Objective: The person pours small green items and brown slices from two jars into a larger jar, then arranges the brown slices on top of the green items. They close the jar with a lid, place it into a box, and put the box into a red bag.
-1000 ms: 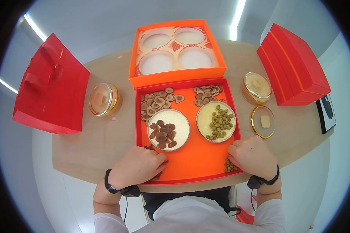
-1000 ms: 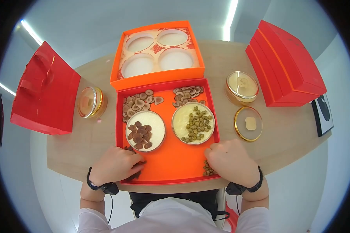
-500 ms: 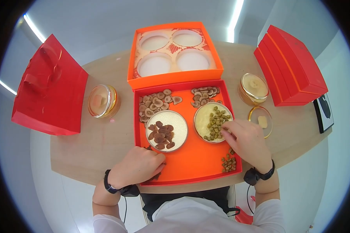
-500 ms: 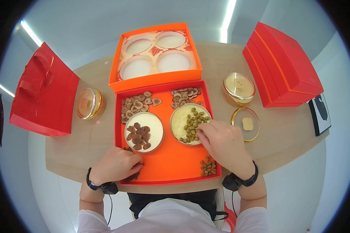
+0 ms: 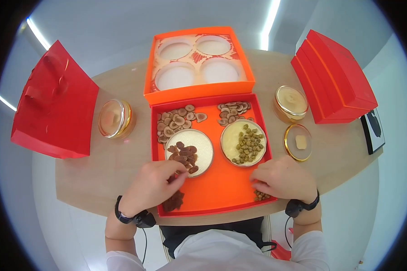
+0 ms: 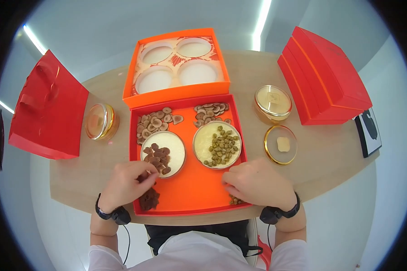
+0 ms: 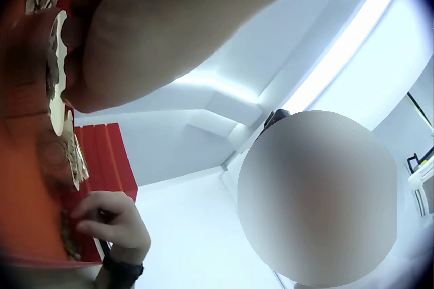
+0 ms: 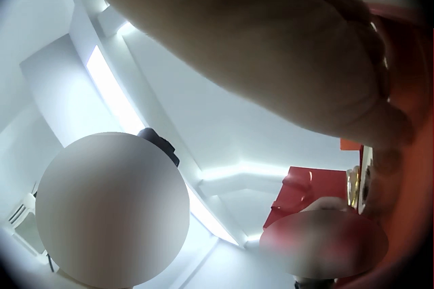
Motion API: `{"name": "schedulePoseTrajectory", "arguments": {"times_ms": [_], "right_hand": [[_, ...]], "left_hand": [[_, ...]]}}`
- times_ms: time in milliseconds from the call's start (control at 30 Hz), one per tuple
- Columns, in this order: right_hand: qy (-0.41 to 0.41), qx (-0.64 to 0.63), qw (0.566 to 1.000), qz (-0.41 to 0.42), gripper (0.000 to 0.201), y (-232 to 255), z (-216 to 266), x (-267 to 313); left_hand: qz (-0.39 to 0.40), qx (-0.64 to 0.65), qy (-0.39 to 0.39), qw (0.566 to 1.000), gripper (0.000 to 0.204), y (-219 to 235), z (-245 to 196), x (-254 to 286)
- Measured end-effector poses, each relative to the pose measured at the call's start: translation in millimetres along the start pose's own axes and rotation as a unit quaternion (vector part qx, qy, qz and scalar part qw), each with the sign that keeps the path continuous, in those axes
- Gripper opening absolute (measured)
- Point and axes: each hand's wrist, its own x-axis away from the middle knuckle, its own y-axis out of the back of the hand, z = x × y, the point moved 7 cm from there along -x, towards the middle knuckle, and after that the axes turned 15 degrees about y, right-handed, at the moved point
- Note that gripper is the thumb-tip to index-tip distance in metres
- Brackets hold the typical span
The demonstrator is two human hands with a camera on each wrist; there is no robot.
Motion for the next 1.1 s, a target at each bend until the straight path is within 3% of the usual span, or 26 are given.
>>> {"name": "schedulePoseTrajectory", "arguments": {"times_ms": [67, 133, 233, 333, 433, 567, 667, 767, 967, 1100], "right_hand": [[-0.015, 0.024, 0.997, 0.069, 0.016, -6.9, 2.1, 2.5], [-0.019, 0.031, 0.997, 0.068, 0.017, -6.2, 3.7, 4.9], [-0.016, 0.048, 0.997, 0.054, 0.016, -11.9, 3.1, 4.3], [-0.016, 0.064, 0.996, 0.054, 0.014, -17.1, 2.5, 3.3], [-0.015, 0.065, 0.996, 0.064, 0.014, -21.1, 1.4, 4.1], [0.002, 0.052, 0.997, 0.056, 0.011, -17.4, 0.7, -0.4], [0.014, -0.024, 0.997, -0.069, 0.011, 4.0, 1.0, -1.0], [-0.018, -0.028, 0.989, -0.142, 0.010, 18.3, -3.2, 0.5], [-0.077, 0.097, 0.973, -0.196, 0.009, 21.1, -19.0, -2.6], [-0.082, 0.087, 0.970, -0.210, 0.011, 20.3, -21.5, -2.7]], "left_hand": [[-0.041, -0.026, 0.001, 0.999, 0.009, 2.3, 4.1, -2.2], [-0.076, -0.067, -0.029, 0.994, 0.010, 2.3, 3.8, -4.5], [-0.072, -0.086, 0.003, 0.994, 0.011, 4.9, -1.6, -3.3], [-0.038, -0.052, 0.020, 0.998, 0.014, 6.3, -2.4, -2.9], [0.067, -0.060, -0.009, 0.996, 0.016, -1.3, -1.7, 7.1], [0.145, -0.211, -0.032, 0.966, 0.020, -12.1, 5.8, 16.6], [0.171, -0.223, -0.019, 0.960, 0.021, -16.4, 15.9, 16.7], [0.187, -0.232, -0.022, 0.954, 0.019, -18.2, 16.5, 16.7], [0.175, -0.258, -0.038, 0.949, 0.018, -17.3, 9.0, 18.5], [0.174, -0.265, -0.039, 0.948, 0.018, -20.8, 14.0, 18.9]]}}
